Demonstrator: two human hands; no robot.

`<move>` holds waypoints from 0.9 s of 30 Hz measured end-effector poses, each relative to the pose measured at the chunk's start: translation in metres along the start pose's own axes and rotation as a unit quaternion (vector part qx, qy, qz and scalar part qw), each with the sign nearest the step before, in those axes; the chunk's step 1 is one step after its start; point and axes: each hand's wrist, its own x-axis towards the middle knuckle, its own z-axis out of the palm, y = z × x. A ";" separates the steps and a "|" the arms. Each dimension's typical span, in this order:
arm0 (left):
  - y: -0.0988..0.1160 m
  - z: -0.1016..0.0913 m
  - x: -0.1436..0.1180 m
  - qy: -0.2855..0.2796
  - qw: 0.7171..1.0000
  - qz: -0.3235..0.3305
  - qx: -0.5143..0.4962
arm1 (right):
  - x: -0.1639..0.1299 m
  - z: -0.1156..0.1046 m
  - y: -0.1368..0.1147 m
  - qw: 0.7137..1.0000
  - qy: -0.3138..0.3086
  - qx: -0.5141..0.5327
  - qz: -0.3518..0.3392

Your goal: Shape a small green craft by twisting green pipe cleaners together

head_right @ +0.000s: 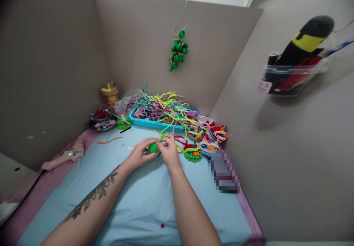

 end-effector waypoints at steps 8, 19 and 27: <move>-0.015 0.001 0.001 0.118 0.992 -0.037 0.014 | 0.003 0.005 0.014 0.992 -0.070 0.074 0.070; -0.007 0.000 0.000 0.128 0.990 0.019 0.054 | 0.000 0.014 0.008 0.982 -0.059 0.146 0.106; -0.018 0.005 -0.002 0.154 0.978 0.095 0.103 | -0.002 0.017 0.002 0.961 -0.064 0.232 0.136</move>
